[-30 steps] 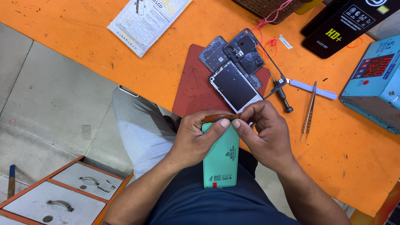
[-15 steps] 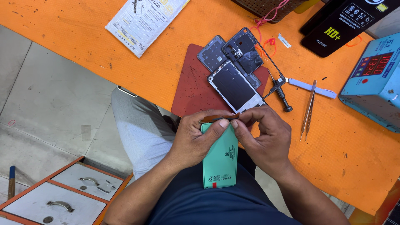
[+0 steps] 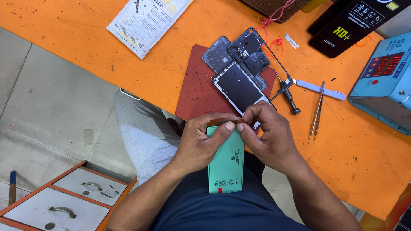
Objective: The person removes the back cover and internal parts of a mobile phone using tweezers and hands. They then clean the frame, prepare a new screen component, and start reassembling the device by placing the battery back into the internal housing.
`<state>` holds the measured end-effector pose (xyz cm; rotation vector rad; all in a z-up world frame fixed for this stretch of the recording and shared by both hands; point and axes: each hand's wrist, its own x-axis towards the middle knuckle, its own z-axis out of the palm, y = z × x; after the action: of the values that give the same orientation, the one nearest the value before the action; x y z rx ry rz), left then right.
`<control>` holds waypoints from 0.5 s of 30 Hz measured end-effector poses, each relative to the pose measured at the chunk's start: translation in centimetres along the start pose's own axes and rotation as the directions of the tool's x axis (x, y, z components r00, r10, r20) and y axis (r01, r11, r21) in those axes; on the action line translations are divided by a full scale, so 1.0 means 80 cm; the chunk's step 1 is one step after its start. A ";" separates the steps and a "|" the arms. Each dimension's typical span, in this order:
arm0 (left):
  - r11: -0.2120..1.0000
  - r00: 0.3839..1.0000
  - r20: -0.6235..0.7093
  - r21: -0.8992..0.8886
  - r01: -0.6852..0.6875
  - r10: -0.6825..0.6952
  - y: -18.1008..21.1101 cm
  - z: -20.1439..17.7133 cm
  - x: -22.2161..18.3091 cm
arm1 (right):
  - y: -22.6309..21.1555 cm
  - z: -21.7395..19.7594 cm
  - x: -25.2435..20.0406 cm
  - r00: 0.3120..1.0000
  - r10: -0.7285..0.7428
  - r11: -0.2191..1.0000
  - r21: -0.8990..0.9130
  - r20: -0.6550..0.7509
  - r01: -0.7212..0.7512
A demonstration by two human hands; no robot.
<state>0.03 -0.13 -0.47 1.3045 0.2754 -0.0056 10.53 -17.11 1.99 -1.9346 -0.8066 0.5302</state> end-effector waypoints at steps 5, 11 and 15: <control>1.000 1.000 0.000 -0.009 0.015 -0.015 0.000 0.000 0.001 | -0.001 -0.002 0.001 0.999 -0.042 0.995 -0.094 0.010 0.043; 0.999 0.999 -0.009 0.009 0.033 -0.033 0.000 0.001 0.001 | 0.002 -0.003 0.002 0.998 -0.026 0.996 -0.079 0.051 0.030; 1.000 1.000 -0.008 -0.008 0.014 -0.014 0.000 0.000 0.001 | 0.004 0.002 -0.001 0.995 -0.100 0.992 -0.072 0.029 0.102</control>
<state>0.11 -0.11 -0.47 1.2946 0.2910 -0.0108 10.50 -17.17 1.61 -1.9455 -0.9468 0.4710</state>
